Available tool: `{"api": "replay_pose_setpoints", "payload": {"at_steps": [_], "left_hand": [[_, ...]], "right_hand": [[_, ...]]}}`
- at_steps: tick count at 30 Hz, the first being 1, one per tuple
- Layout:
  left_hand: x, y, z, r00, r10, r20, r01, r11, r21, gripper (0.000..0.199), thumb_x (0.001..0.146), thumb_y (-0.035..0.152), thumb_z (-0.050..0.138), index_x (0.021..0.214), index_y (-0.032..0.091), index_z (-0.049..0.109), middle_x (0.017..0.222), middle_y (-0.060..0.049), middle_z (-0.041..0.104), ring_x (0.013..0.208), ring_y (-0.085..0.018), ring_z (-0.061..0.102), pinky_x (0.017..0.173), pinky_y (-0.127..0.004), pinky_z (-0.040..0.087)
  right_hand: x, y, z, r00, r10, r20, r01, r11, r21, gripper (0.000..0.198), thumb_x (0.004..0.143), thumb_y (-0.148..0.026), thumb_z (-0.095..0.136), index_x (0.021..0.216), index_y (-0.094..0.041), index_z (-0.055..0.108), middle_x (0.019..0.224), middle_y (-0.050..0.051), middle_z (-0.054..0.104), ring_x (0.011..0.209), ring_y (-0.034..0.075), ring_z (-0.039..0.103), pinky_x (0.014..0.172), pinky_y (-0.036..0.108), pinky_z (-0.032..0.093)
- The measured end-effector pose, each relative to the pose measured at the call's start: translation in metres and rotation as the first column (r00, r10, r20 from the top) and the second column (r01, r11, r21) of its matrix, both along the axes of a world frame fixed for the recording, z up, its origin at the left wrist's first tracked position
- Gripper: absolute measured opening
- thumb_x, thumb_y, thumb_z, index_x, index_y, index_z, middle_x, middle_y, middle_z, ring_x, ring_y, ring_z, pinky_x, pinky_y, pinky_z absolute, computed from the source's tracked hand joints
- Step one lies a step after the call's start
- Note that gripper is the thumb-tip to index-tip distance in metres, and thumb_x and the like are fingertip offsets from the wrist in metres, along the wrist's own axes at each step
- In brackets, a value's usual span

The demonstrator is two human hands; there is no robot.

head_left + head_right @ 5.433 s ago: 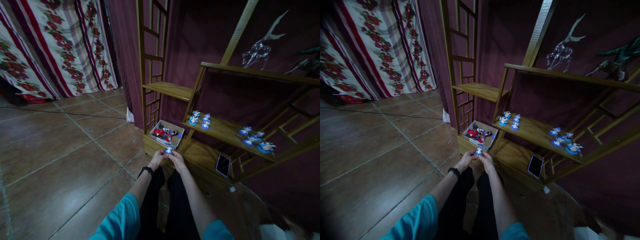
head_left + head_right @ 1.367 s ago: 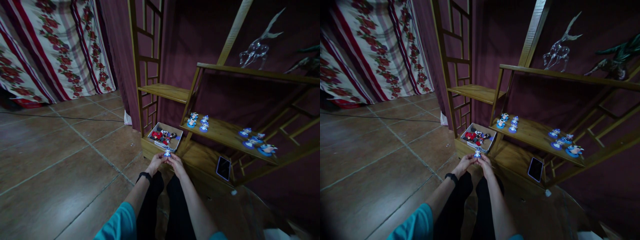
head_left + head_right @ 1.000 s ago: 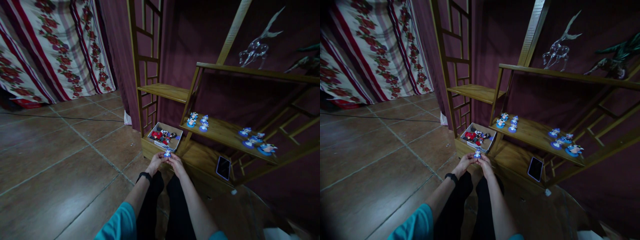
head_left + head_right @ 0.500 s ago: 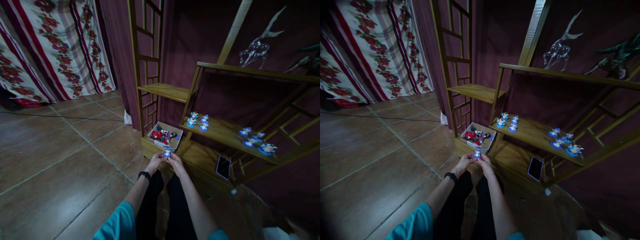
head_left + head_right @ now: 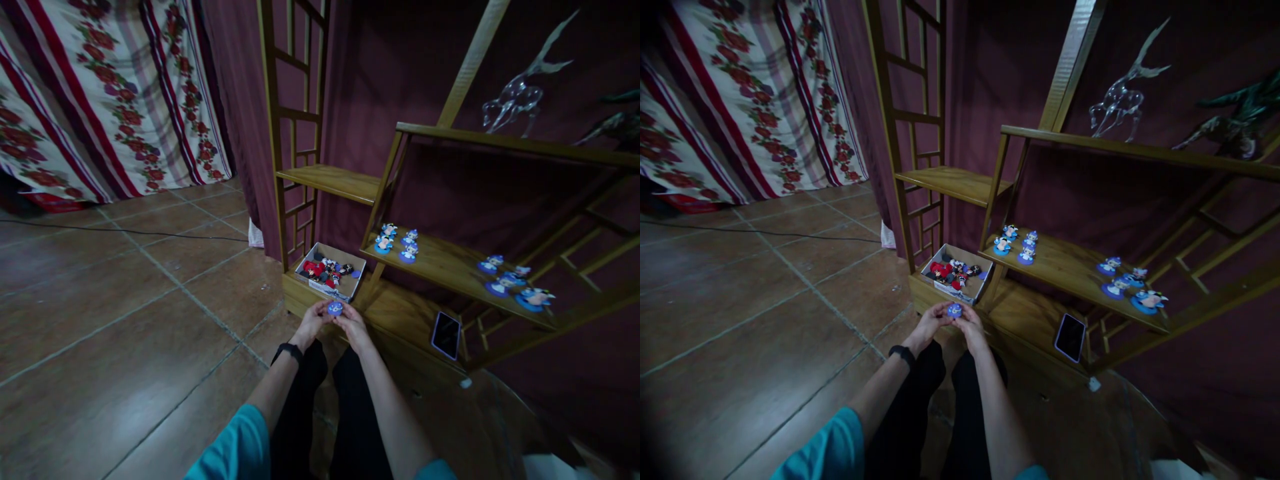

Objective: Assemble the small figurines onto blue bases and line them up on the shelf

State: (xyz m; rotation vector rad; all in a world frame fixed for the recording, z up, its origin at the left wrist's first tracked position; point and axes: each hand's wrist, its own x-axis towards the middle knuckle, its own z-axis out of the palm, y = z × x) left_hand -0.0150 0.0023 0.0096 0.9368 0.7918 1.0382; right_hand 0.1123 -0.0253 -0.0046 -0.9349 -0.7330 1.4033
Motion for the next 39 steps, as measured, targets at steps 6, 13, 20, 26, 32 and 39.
{"api": "replay_pose_setpoints", "payload": {"at_steps": [6,13,20,26,32,39], "left_hand": [[-0.001,-0.002,0.002,1.0,0.005,-0.023,-0.005,1.0,0.02,0.052,0.052,0.012,0.07,0.103,0.014,0.061,0.08,-0.005,0.066,0.068,-0.014,0.058,0.067,-0.027,0.043],[0.0,-0.002,0.003,1.0,0.005,-0.026,-0.006,1.0,-0.006,0.054,0.053,0.013,0.071,0.106,0.013,0.061,0.077,-0.005,0.066,0.067,-0.013,0.057,0.066,-0.025,0.042],[0.0,0.003,-0.002,0.998,-0.02,-0.065,0.019,1.0,-0.018,0.044,0.054,0.023,0.075,0.094,0.01,0.064,0.064,-0.002,0.061,0.055,-0.009,0.051,0.057,-0.022,0.038],[0.0,0.003,-0.005,0.995,0.053,-0.079,-0.056,0.998,-0.03,0.048,0.049,0.024,0.078,0.092,0.01,0.06,0.069,-0.003,0.062,0.06,-0.01,0.054,0.059,-0.023,0.041],[0.006,0.002,-0.008,0.987,0.137,-0.088,-0.136,0.99,0.02,0.045,0.048,0.019,0.078,0.085,0.013,0.053,0.066,0.0,0.059,0.062,-0.011,0.056,0.063,-0.025,0.043],[0.011,0.0,-0.01,0.984,0.157,-0.088,-0.15,0.985,0.081,0.04,0.053,0.014,0.073,0.09,0.014,0.057,0.071,-0.001,0.061,0.068,-0.013,0.057,0.07,-0.027,0.044]], "right_hand": [[-0.001,0.001,-0.001,0.999,-0.034,0.011,0.033,0.999,0.042,0.051,0.054,-0.018,0.069,0.103,-0.023,0.059,0.107,0.004,0.062,0.098,0.021,0.056,0.081,0.033,0.046],[0.0,0.004,-0.006,1.0,-0.028,-0.008,0.028,1.0,0.005,0.05,0.053,-0.02,0.071,0.102,-0.022,0.06,0.104,0.005,0.064,0.097,0.022,0.058,0.082,0.035,0.046],[0.001,0.005,-0.006,0.999,0.005,-0.051,-0.006,1.0,-0.024,0.041,0.056,-0.021,0.071,0.096,-0.018,0.063,0.094,0.006,0.067,0.088,0.02,0.062,0.084,0.036,0.046],[0.002,0.004,-0.002,0.996,0.009,-0.084,-0.012,0.999,-0.032,0.035,0.058,-0.021,0.071,0.092,-0.018,0.064,0.098,0.005,0.066,0.091,0.019,0.061,0.087,0.037,0.045],[0.003,0.002,-0.004,0.997,-0.007,-0.072,0.003,0.998,-0.055,0.029,0.061,-0.022,0.068,0.089,-0.017,0.064,0.091,0.006,0.068,0.083,0.018,0.063,0.086,0.038,0.046],[0.004,0.002,-0.004,0.999,-0.001,-0.047,-0.001,1.0,-0.031,0.038,0.058,-0.019,0.069,0.095,-0.02,0.06,0.101,0.005,0.065,0.096,0.021,0.059,0.086,0.039,0.046]]}}
